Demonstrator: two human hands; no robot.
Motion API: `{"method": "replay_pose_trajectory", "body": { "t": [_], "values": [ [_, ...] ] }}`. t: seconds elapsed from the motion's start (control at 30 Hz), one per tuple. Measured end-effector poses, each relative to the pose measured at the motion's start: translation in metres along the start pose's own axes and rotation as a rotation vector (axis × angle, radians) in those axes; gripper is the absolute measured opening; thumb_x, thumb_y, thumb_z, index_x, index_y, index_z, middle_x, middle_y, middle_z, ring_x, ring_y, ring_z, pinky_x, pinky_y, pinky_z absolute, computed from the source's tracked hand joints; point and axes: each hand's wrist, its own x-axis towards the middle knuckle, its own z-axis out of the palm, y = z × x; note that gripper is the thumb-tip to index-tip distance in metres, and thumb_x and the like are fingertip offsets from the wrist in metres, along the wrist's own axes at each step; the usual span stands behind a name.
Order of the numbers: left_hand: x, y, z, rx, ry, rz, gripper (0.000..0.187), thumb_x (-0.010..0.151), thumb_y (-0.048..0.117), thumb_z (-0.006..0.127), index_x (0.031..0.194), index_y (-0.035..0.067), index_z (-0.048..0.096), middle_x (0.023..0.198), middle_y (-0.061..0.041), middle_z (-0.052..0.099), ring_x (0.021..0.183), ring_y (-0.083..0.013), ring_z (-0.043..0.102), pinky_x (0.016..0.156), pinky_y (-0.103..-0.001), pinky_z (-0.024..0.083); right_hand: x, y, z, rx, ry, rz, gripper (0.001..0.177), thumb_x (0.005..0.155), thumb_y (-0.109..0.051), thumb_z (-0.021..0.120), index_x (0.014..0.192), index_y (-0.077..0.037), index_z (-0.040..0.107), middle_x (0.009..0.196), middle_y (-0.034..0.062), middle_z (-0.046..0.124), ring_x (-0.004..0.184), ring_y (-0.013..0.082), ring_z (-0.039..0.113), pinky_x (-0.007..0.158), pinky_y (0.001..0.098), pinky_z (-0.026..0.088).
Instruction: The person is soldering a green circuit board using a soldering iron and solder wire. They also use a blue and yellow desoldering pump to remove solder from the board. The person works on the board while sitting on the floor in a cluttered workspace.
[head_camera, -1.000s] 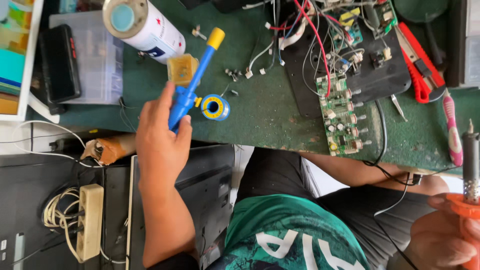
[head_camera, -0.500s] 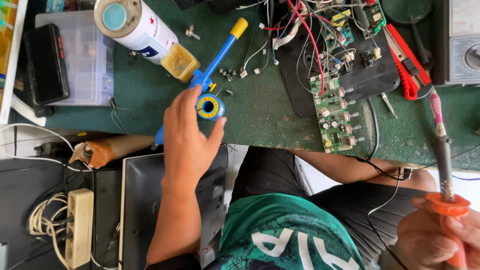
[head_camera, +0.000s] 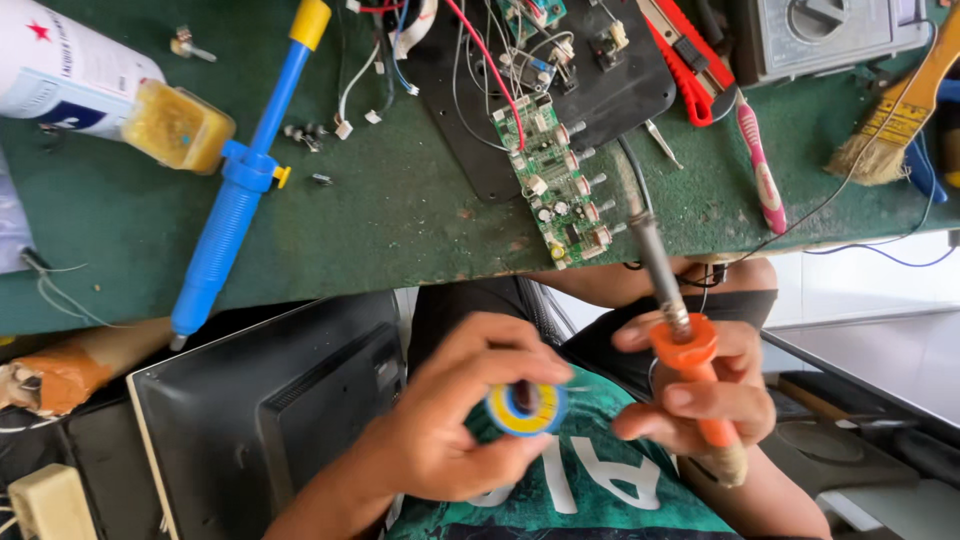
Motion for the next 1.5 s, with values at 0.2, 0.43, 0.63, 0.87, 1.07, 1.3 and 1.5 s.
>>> {"method": "replay_pose_trajectory", "body": {
  "t": [0.2,0.43,0.63,0.87,1.07,1.3,1.5],
  "values": [
    [0.011,-0.015,0.02,-0.062,-0.145,0.016,0.038,0.097,0.013,0.061,0.134,0.005,0.059,0.13,-0.018,0.063,0.122,-0.03,0.066,0.111,-0.041,0.056,0.004,-0.017,0.002,0.019,-0.047,0.147,0.048,0.088,0.006,0.08,0.117,-0.023,0.055,0.124,0.0128,0.054,0.082,0.0234,0.083,0.067,0.0275,0.076],
    [0.018,-0.027,0.025,0.037,0.059,-0.194,0.054,0.084,0.021,0.078,0.129,0.006,0.053,0.108,-0.007,0.068,0.094,-0.0178,0.073,0.09,-0.031,0.06,-0.009,-0.025,-0.011,-0.075,-0.158,0.362,0.042,0.075,0.009,0.088,0.092,-0.022,0.063,0.107,0.0261,0.074,0.089,0.0249,0.086,0.086,0.0353,0.077],
    [0.033,-0.038,0.016,0.044,0.091,-0.16,0.045,0.1,0.017,0.073,0.137,0.009,0.048,0.104,-0.003,0.071,0.098,-0.0194,0.074,0.097,-0.034,0.059,0.006,-0.009,-0.018,-0.22,-0.221,0.2,0.04,0.08,0.003,0.089,0.102,-0.017,0.063,0.104,0.028,0.074,0.084,0.0255,0.085,0.078,0.0335,0.075],
    [0.072,-0.05,-0.011,0.062,0.403,-0.076,0.026,0.087,0.005,0.084,0.095,0.006,0.059,0.083,-0.005,0.069,0.075,-0.0156,0.066,0.077,-0.031,0.055,0.013,0.014,-0.078,-0.196,-0.33,-0.007,0.029,0.093,-0.031,0.077,0.111,-0.013,0.064,0.109,0.0143,0.062,0.086,0.0304,0.068,0.074,0.0438,0.054],
    [0.051,-0.094,-0.002,0.073,0.419,0.218,0.07,0.09,-0.011,0.09,0.139,0.012,0.045,0.107,-0.014,0.068,0.097,-0.0239,0.076,0.096,-0.039,0.069,0.021,0.001,-0.105,-0.161,-0.369,0.112,0.035,0.098,-0.03,0.064,0.119,-0.014,0.04,0.09,0.0137,0.065,0.066,0.0268,0.067,0.067,0.0446,0.057],
    [0.046,-0.111,-0.005,0.154,0.221,0.382,0.079,0.094,-0.017,0.094,0.148,0.008,0.04,0.12,-0.021,0.062,0.1,-0.0352,0.073,0.093,-0.05,0.067,0.045,0.002,-0.059,-0.272,-0.273,0.128,0.018,0.088,-0.019,0.068,0.092,-0.005,0.058,0.073,0.0154,0.065,0.054,0.0262,0.063,0.054,0.0353,0.053],
    [0.05,-0.1,-0.007,0.253,0.212,0.455,0.07,0.096,-0.019,0.094,0.14,0.001,0.043,0.119,-0.022,0.062,0.1,-0.0369,0.074,0.093,-0.051,0.07,0.06,0.013,-0.068,-0.26,-0.426,0.085,0.02,0.086,-0.018,0.069,0.087,-0.001,0.059,0.069,0.0159,0.066,0.051,0.0263,0.063,0.051,0.0349,0.055]
  ]
}}
